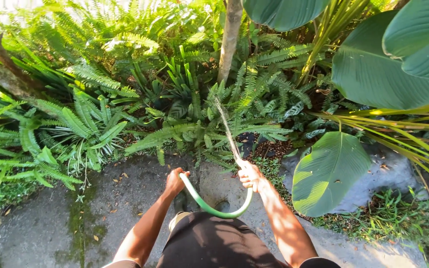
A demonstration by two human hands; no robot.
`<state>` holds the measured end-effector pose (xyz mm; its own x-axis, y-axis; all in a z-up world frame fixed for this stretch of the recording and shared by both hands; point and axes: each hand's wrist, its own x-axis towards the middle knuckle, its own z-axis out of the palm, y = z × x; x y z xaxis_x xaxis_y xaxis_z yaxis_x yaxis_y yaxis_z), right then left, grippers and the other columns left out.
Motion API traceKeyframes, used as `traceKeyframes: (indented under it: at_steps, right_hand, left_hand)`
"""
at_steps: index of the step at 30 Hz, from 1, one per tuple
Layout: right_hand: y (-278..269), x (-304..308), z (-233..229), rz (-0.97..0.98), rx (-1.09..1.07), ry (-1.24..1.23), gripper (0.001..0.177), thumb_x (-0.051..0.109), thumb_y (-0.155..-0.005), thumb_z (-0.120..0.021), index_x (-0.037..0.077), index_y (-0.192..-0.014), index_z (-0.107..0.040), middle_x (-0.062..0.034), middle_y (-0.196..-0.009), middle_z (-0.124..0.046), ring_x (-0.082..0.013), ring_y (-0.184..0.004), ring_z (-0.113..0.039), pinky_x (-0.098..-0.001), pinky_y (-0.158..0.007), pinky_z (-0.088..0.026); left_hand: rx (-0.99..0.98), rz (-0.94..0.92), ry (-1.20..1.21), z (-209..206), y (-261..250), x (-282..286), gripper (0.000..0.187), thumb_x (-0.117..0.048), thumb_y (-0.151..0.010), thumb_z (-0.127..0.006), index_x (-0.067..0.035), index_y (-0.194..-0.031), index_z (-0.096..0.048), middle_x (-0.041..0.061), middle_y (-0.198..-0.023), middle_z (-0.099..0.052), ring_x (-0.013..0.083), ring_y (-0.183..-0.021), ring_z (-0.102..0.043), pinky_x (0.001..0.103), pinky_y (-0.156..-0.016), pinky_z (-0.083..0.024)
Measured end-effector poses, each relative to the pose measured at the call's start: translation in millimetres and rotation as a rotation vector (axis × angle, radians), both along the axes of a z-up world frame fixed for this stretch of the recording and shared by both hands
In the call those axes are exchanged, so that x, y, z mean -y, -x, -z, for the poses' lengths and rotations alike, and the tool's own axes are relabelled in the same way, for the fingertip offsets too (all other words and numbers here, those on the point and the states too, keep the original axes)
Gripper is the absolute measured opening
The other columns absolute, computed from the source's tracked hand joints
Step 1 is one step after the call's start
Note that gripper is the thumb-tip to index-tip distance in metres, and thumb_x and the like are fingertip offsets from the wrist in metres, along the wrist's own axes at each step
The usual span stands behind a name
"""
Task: Watering various green plants and ferns in an outdoor garden with a garden hose.
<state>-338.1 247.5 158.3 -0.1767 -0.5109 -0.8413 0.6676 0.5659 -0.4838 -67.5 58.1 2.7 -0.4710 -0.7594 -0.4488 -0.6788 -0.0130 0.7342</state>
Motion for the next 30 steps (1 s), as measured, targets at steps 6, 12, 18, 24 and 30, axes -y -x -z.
traceKeyframes:
  at_steps: [6, 12, 18, 24, 30]
  right_hand:
    - [12, -23, 14, 0.146, -0.009, 0.052, 0.05, 0.054, -0.096, -0.063, 0.02, -0.072, -0.035, 0.0099, -0.055, -0.031, -0.0036, -0.038, -0.023, -0.0228, -0.03, -0.017]
    - [2, -23, -24, 0.199, -0.047, 0.002, 0.029, 0.047, -0.093, -0.06, 0.025, -0.079, -0.047, 0.0106, -0.055, -0.032, -0.0025, -0.039, -0.024, -0.0213, -0.032, -0.016]
    - [15, -39, 37, 0.322, -0.023, 0.054, 0.036, 0.042, -0.096, -0.058, 0.021, -0.075, -0.038, 0.0086, -0.056, -0.034, -0.0043, -0.039, -0.026, -0.0234, -0.033, -0.019]
    - [3, -39, 20, 0.487, -0.061, 0.034, 0.037, 0.043, -0.095, -0.058, 0.023, -0.071, -0.039, 0.009, -0.055, -0.034, -0.0045, -0.038, -0.026, -0.0235, -0.032, -0.019]
    - [-24, -40, 43, 0.351, 0.0, -0.064, 0.044, 0.05, -0.096, -0.062, 0.019, -0.074, -0.038, 0.0085, -0.055, -0.034, -0.0048, -0.037, -0.026, -0.023, -0.031, -0.021]
  left_hand:
    - [0.038, 0.037, -0.057, -11, 12, 0, 0.032, -0.036, -0.089, -0.074, -0.004, -0.091, -0.073, 0.017, -0.077, -0.072, 0.026, -0.074, -0.07, 0.043, -0.07, -0.052]
    - [0.029, 0.085, -0.076, -1, 17, 5, 0.033, -0.036, -0.088, -0.075, -0.003, -0.089, -0.072, 0.016, -0.076, -0.073, 0.0234, -0.073, -0.07, 0.042, -0.069, -0.053]
    - [0.053, 0.128, -0.055, -5, 17, 18, 0.031, -0.036, -0.087, -0.075, -0.006, -0.09, -0.076, 0.016, -0.08, -0.073, 0.0246, -0.076, -0.07, 0.041, -0.072, -0.053]
    - [0.045, 0.215, -0.013, -2, 15, 34, 0.033, -0.038, -0.088, -0.073, -0.006, -0.091, -0.075, 0.017, -0.083, -0.074, 0.0289, -0.08, -0.072, 0.044, -0.075, -0.054]
    - [0.072, 0.288, -0.037, 10, 13, 40, 0.035, -0.04, -0.086, -0.075, -0.006, -0.09, -0.074, 0.018, -0.082, -0.073, 0.0292, -0.082, -0.072, 0.044, -0.077, -0.054]
